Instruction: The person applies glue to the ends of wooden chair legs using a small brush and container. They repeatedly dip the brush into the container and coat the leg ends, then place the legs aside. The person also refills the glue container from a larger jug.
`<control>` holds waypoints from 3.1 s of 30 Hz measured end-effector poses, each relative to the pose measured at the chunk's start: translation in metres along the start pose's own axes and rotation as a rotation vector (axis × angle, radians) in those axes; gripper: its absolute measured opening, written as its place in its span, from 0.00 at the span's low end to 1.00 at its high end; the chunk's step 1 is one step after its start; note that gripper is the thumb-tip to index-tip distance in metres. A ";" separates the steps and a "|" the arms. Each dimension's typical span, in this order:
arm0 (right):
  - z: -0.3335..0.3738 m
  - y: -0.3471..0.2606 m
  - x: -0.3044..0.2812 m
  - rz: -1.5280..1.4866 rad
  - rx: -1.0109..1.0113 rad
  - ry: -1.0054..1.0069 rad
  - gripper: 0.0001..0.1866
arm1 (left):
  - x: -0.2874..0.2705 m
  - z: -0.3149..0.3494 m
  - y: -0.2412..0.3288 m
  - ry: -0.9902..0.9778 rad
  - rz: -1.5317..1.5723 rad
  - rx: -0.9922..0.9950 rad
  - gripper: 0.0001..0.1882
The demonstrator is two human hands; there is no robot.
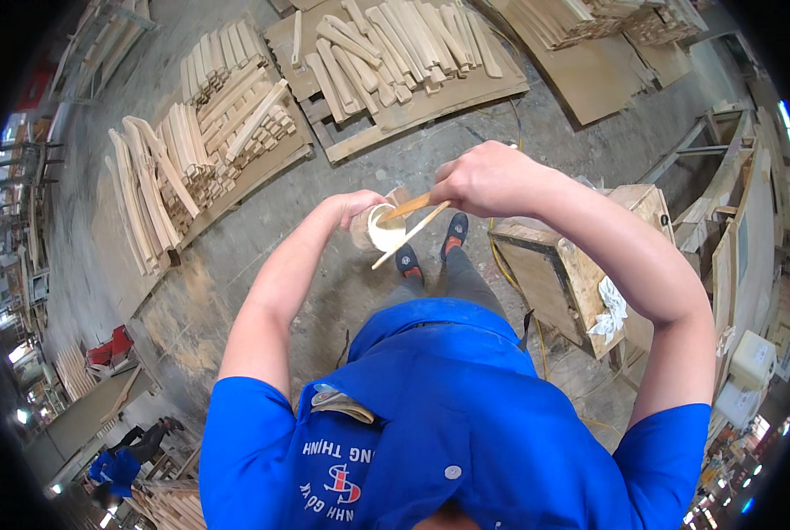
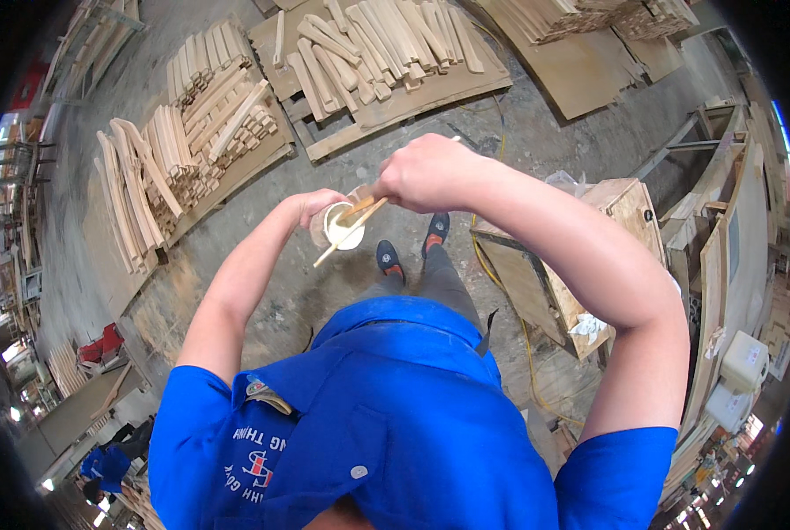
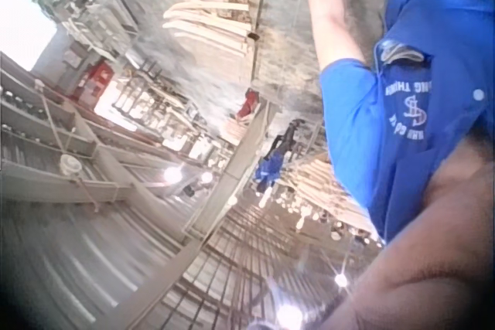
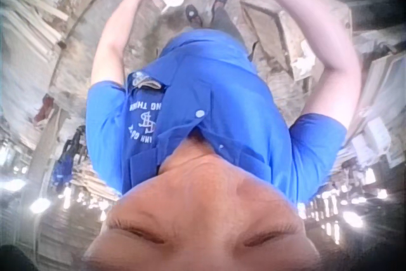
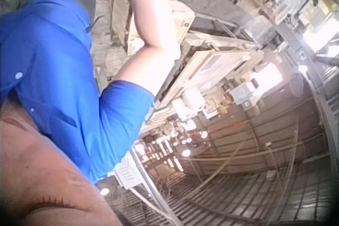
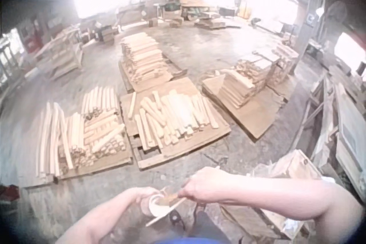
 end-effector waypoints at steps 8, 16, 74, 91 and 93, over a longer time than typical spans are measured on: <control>-0.021 -0.033 0.012 -0.137 0.210 -0.102 0.09 | -0.011 0.022 0.010 0.118 -0.291 0.169 0.13; 0.020 -0.019 -0.014 -0.281 0.304 0.095 0.11 | -0.014 0.048 0.041 0.090 -0.227 0.220 0.15; 0.220 -0.181 0.131 -2.915 0.006 1.056 0.18 | 0.276 0.117 0.083 -0.227 1.145 1.175 0.29; 0.306 0.036 0.142 -1.113 1.703 0.970 0.17 | 0.159 -0.026 0.090 -0.044 0.987 0.602 0.25; 0.322 0.074 0.158 -0.550 1.692 0.686 0.16 | 0.137 -0.038 0.066 -0.005 0.961 0.557 0.25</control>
Point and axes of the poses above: each hand's wrist, its own z-axis away from the middle knuckle, its own x-axis out of the palm, y = z × x, the point moved 1 cm from there along -z, towards the middle knuckle, and after that the axes turned 12 degrees about y, right-handed, at the moved point
